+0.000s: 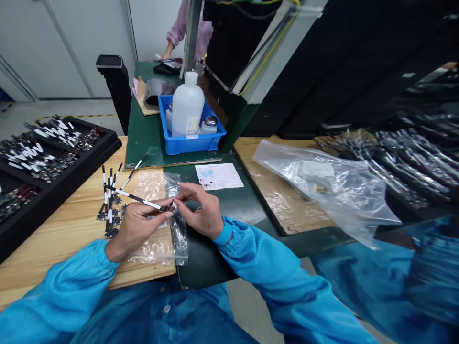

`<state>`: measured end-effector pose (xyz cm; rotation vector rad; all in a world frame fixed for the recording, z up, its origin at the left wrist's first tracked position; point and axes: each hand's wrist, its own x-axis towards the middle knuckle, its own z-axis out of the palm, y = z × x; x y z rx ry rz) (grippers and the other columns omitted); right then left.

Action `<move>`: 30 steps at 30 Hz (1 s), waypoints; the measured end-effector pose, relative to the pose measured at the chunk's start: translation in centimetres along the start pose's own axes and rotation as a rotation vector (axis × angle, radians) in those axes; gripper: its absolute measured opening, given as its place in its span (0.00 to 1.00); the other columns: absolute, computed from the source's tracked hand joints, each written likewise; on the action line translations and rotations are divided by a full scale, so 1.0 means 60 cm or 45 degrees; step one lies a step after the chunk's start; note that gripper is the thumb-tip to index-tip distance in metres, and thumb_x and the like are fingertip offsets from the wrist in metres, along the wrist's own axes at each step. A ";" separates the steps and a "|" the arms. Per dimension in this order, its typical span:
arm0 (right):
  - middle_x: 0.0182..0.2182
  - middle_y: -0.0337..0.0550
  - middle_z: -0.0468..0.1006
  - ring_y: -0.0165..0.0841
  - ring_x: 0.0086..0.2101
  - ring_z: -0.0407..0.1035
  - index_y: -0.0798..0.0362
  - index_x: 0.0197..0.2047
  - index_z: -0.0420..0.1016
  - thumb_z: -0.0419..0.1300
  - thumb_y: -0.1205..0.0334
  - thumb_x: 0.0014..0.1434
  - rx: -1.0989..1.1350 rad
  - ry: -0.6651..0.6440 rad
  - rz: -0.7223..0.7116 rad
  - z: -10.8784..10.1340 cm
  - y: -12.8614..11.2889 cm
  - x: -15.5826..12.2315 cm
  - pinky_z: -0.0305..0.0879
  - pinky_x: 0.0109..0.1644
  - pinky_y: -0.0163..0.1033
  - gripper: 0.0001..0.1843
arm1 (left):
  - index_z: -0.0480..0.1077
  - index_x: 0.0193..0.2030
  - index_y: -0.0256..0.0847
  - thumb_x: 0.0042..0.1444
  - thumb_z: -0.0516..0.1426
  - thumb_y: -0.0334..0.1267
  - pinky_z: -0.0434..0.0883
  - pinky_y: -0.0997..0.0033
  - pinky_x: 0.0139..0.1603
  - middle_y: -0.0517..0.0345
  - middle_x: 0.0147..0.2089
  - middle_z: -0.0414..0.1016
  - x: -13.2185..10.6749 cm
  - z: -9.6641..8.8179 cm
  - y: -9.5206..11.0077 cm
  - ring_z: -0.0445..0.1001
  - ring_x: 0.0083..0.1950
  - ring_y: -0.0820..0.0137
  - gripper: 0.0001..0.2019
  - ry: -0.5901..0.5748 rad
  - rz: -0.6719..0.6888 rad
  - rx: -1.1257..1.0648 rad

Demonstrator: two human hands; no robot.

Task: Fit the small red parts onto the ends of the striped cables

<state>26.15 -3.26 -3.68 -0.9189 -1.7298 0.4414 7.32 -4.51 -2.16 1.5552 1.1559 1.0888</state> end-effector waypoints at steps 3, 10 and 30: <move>0.36 0.39 0.82 0.30 0.33 0.80 0.49 0.58 0.67 0.62 0.69 0.61 -0.012 -0.003 0.026 0.000 -0.002 0.000 0.79 0.42 0.36 0.22 | 0.82 0.44 0.39 0.50 0.68 0.38 0.82 0.61 0.50 0.52 0.48 0.82 0.000 0.002 0.004 0.83 0.46 0.57 0.14 0.013 -0.009 -0.009; 0.35 0.38 0.82 0.29 0.33 0.80 0.49 0.59 0.66 0.62 0.69 0.60 -0.051 0.009 -0.005 -0.001 -0.001 -0.001 0.78 0.41 0.34 0.24 | 0.82 0.44 0.40 0.50 0.68 0.39 0.80 0.59 0.53 0.53 0.48 0.82 0.001 0.002 0.003 0.83 0.47 0.57 0.14 0.007 -0.006 0.009; 0.34 0.37 0.82 0.29 0.33 0.79 0.49 0.53 0.67 0.61 0.69 0.60 -0.210 0.048 -0.082 0.006 -0.004 -0.003 0.77 0.42 0.35 0.18 | 0.83 0.39 0.43 0.46 0.69 0.39 0.77 0.55 0.58 0.56 0.45 0.84 -0.002 0.012 0.015 0.83 0.48 0.57 0.11 0.079 -0.045 -0.034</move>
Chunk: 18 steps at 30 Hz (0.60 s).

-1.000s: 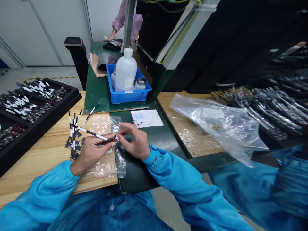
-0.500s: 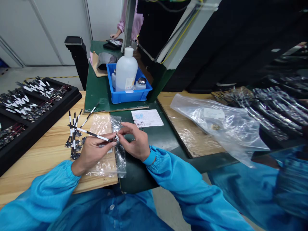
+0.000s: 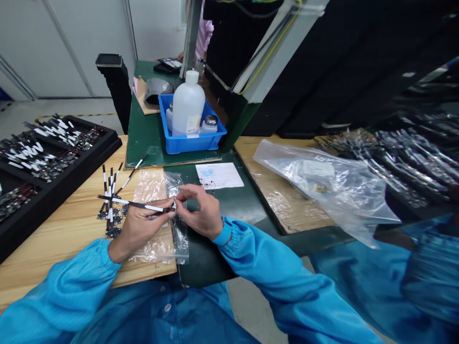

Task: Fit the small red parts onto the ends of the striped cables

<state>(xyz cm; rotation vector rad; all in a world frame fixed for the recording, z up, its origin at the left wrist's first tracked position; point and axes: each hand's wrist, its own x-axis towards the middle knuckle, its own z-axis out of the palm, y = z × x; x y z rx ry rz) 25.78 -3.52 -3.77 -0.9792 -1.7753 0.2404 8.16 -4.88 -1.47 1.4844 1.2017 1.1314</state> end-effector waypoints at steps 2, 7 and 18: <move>0.32 0.37 0.81 0.29 0.32 0.78 0.49 0.47 0.69 0.62 0.68 0.59 -0.024 0.002 0.016 0.001 0.000 -0.001 0.76 0.40 0.34 0.13 | 0.83 0.39 0.43 0.46 0.69 0.39 0.77 0.55 0.58 0.56 0.44 0.84 0.000 0.000 -0.001 0.83 0.47 0.57 0.11 -0.014 -0.016 -0.002; 0.30 0.37 0.80 0.30 0.31 0.77 0.49 0.39 0.70 0.63 0.67 0.59 -0.087 0.005 0.009 0.002 0.003 -0.001 0.75 0.37 0.33 0.06 | 0.83 0.42 0.43 0.49 0.68 0.38 0.77 0.57 0.59 0.57 0.46 0.83 0.001 -0.003 -0.013 0.83 0.48 0.58 0.12 -0.051 0.013 0.006; 0.31 0.40 0.81 0.34 0.28 0.77 0.49 0.44 0.74 0.64 0.65 0.60 -0.171 -0.042 -0.097 -0.006 0.017 0.007 0.74 0.35 0.38 0.08 | 0.83 0.42 0.40 0.62 0.59 0.42 0.79 0.66 0.47 0.52 0.46 0.84 0.005 -0.020 -0.022 0.83 0.45 0.60 0.12 0.006 0.118 0.147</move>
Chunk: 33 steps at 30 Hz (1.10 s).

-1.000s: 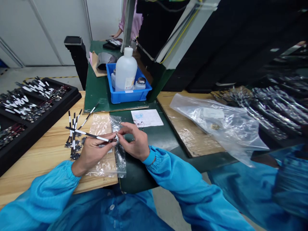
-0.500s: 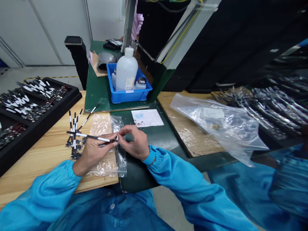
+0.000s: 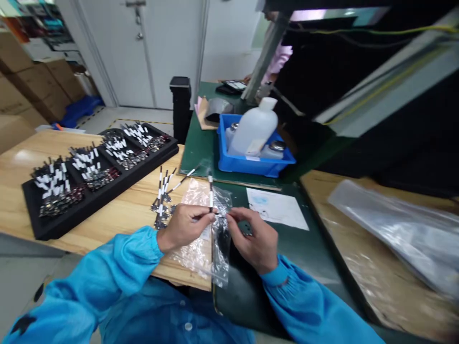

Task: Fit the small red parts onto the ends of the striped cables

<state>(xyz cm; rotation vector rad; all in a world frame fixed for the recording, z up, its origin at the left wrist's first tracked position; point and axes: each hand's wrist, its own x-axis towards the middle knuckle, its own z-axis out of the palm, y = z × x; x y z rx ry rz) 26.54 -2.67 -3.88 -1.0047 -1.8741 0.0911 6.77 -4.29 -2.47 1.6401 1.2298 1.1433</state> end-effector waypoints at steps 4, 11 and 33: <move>0.31 0.40 0.80 0.34 0.28 0.76 0.49 0.46 0.74 0.64 0.66 0.60 0.003 0.041 -0.034 -0.006 0.004 0.000 0.73 0.36 0.39 0.10 | 0.81 0.44 0.37 0.61 0.60 0.41 0.80 0.68 0.44 0.49 0.45 0.84 0.014 -0.013 0.000 0.83 0.43 0.61 0.12 0.126 0.024 -0.118; 0.31 0.40 0.77 0.31 0.28 0.73 0.52 0.44 0.74 0.64 0.68 0.61 0.043 0.026 -0.184 -0.018 0.000 0.013 0.71 0.35 0.35 0.08 | 0.77 0.46 0.34 0.55 0.66 0.44 0.79 0.73 0.30 0.53 0.31 0.83 0.034 -0.111 0.022 0.82 0.29 0.67 0.16 0.608 0.050 -0.428; 0.34 0.43 0.77 0.32 0.31 0.73 0.52 0.41 0.73 0.63 0.72 0.61 0.148 -0.024 -0.308 -0.021 -0.008 0.020 0.70 0.40 0.39 0.06 | 0.73 0.56 0.29 0.44 0.66 0.47 0.58 0.75 0.18 0.63 0.15 0.69 -0.172 -0.469 -0.006 0.61 0.15 0.72 0.33 1.242 -0.584 0.415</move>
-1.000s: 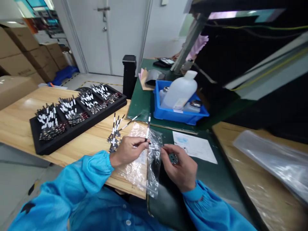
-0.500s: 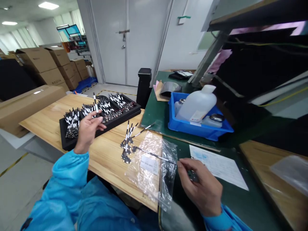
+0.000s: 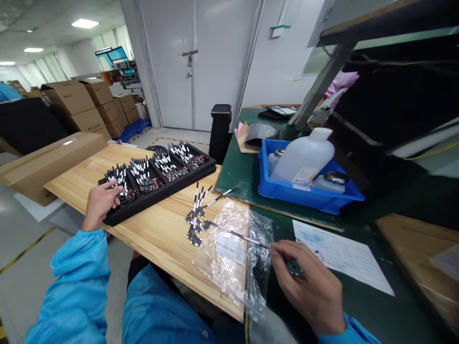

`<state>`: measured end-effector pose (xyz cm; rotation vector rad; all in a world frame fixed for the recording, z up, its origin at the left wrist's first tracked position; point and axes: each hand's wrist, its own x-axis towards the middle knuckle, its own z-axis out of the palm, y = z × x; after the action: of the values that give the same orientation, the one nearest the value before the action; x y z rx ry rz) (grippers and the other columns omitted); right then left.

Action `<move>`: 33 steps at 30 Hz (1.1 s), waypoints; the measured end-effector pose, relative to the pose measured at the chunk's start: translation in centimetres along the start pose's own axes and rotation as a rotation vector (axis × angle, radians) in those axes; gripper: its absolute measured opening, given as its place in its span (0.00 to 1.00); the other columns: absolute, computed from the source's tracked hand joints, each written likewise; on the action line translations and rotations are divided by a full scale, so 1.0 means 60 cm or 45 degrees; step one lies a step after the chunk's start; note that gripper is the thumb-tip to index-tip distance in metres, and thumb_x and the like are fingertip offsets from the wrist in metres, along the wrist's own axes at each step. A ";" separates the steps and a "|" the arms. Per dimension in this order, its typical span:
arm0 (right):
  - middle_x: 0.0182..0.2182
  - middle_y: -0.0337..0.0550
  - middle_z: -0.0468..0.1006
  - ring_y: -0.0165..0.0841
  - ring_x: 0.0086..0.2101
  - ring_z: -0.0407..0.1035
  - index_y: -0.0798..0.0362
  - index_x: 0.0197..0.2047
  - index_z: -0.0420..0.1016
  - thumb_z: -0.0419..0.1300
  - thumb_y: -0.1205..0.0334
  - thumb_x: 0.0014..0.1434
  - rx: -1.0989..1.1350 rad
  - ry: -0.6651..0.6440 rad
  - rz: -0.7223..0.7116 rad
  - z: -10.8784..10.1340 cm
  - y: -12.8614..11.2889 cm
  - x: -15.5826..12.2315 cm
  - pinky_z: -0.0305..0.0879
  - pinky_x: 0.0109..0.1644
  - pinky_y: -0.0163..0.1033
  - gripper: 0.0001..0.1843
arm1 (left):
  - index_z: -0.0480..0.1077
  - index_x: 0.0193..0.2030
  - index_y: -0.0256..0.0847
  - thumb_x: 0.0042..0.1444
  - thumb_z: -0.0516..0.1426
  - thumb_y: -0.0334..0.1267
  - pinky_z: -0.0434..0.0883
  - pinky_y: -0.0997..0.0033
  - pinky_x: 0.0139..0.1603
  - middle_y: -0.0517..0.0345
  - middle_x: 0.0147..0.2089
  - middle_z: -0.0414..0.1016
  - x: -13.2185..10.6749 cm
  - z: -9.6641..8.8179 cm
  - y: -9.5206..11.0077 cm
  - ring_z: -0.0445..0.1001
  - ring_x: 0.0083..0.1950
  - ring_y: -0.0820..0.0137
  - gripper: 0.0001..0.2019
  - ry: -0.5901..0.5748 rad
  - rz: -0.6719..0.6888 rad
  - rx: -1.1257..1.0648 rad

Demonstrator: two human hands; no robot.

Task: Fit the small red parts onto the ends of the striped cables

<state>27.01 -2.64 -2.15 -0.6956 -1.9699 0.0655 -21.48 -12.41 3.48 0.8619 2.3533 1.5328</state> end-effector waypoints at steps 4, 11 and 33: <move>0.34 0.44 0.78 0.33 0.33 0.73 0.52 0.40 0.74 0.64 0.72 0.60 0.026 -0.009 0.001 -0.001 0.002 -0.001 0.71 0.40 0.39 0.07 | 0.80 0.48 0.37 0.52 0.62 0.51 0.69 0.67 0.32 0.55 0.24 0.77 -0.017 -0.002 0.007 0.73 0.26 0.64 0.23 0.177 0.220 0.426; 0.32 0.41 0.77 0.32 0.31 0.71 0.50 0.39 0.74 0.62 0.73 0.60 0.098 0.134 0.187 -0.004 -0.002 -0.003 0.69 0.37 0.39 0.08 | 0.80 0.47 0.37 0.60 0.56 0.50 0.71 0.64 0.42 0.49 0.41 0.80 -0.058 0.027 0.047 0.74 0.35 0.63 0.20 0.239 0.820 0.789; 0.32 0.43 0.78 0.33 0.34 0.71 0.53 0.38 0.75 0.60 0.60 0.61 0.018 0.363 0.859 -0.060 0.077 0.011 0.69 0.42 0.40 0.06 | 0.80 0.37 0.44 0.47 0.64 0.39 0.68 0.65 0.40 0.54 0.37 0.77 -0.146 0.323 0.117 0.74 0.38 0.60 0.09 -1.517 0.916 0.585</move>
<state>31.83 0.67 -1.41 -1.2595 -1.3965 0.3665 -2.84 -0.49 -0.04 2.0998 1.4768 0.2509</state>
